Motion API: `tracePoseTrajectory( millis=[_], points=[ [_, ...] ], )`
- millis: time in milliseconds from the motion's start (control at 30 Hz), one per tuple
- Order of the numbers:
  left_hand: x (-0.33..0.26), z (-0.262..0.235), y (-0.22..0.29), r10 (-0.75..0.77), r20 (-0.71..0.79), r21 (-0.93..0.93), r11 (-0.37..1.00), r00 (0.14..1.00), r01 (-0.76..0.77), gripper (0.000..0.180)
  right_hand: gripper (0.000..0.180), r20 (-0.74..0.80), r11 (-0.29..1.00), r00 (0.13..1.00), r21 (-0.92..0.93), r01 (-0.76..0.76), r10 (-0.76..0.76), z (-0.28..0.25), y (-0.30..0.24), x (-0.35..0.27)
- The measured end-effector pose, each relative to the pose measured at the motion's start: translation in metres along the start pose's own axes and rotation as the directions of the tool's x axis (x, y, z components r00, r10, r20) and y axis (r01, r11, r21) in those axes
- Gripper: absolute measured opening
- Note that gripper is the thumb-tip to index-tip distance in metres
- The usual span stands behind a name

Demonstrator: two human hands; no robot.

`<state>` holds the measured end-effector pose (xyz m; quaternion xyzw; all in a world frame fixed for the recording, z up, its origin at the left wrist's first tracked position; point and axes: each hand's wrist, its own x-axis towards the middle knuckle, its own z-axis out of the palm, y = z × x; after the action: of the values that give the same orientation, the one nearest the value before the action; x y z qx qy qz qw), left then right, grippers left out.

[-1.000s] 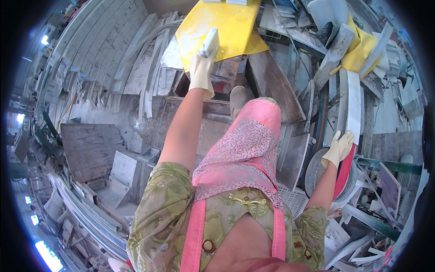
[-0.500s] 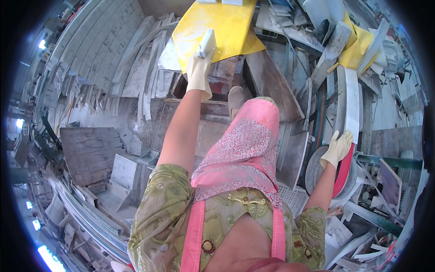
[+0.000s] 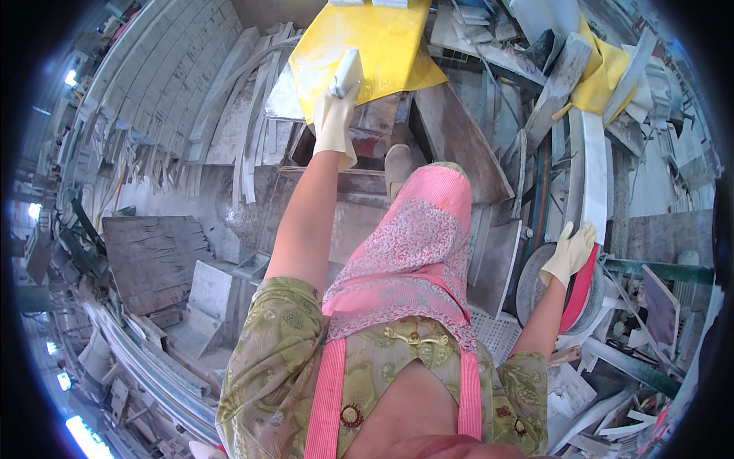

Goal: The person repeatedly picks up small white rectangular tiles from a yellow tray and stacks them on a growing pile. The person uses both hands to handle the tiles and maintain alignment while stacking.

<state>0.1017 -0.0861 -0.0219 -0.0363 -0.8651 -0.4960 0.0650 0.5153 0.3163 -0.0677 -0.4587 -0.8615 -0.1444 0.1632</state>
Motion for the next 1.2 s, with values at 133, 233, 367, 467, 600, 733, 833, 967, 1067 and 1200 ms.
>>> tracePoseTrajectory(
  millis=[133, 233, 367, 467, 600, 733, 833, 967, 1067, 1200],
  points=[
    [0.0, 0.002, -0.002, 0.022, -0.018, -0.037, 0.999, 1.0, -0.022, 0.054, 0.057, 0.003, 1.0, 1.0, -0.004, -0.009, 0.009, -0.001, 0.0, -0.003],
    [0.0, 0.002, -0.001, -0.04, -0.002, -0.018, 0.999, 0.999, 0.04, 0.054, 0.058, 0.011, 1.0, 1.0, -0.013, -0.016, 0.016, -0.002, 0.0, -0.005],
    [0.001, 0.002, -0.002, 0.005, -0.006, -0.013, 1.0, 1.0, -0.005, 0.055, 0.059, -0.007, 1.0, 1.0, -0.011, -0.015, 0.015, -0.004, 0.0, -0.007],
    [0.002, 0.003, -0.006, 0.027, -0.008, -0.008, 1.0, 1.0, -0.027, 0.056, 0.059, -0.007, 1.0, 1.0, 0.005, -0.017, 0.017, -0.006, 0.0, -0.01],
    [0.006, 0.005, -0.009, 0.016, 0.0, -0.025, 1.0, 1.0, -0.016, 0.056, 0.058, -0.014, 0.999, 1.0, 0.03, -0.019, 0.02, -0.008, 0.001, -0.014],
    [0.002, 0.001, -0.002, -0.002, 0.005, 0.009, 1.0, 1.0, 0.002, 0.055, 0.057, -0.045, 0.999, 0.999, 0.053, -0.005, 0.007, -0.009, 0.003, -0.016],
    [-0.003, -0.002, 0.006, -0.032, -0.013, 0.062, 0.998, 0.999, 0.032, 0.052, 0.058, -0.06, 0.998, 0.998, 0.065, 0.009, -0.005, -0.009, 0.004, -0.019],
    [-0.004, -0.002, 0.008, -0.062, 0.0, 0.091, 0.994, 0.998, 0.062, 0.052, 0.059, -0.068, 0.997, 0.998, 0.083, 0.005, 0.001, -0.009, 0.004, -0.023],
    [-0.002, 0.002, 0.001, -0.028, -0.04, 0.049, 0.998, 0.999, 0.03, 0.048, 0.062, -0.038, 0.997, 0.999, 0.081, 0.017, -0.014, -0.008, 0.008, -0.025],
    [0.001, 0.005, -0.007, -0.006, -0.039, 0.04, 0.999, 0.999, 0.007, 0.045, 0.063, -0.014, 0.999, 0.999, -0.003, 0.037, -0.037, -0.003, 0.015, -0.024]
  ],
)
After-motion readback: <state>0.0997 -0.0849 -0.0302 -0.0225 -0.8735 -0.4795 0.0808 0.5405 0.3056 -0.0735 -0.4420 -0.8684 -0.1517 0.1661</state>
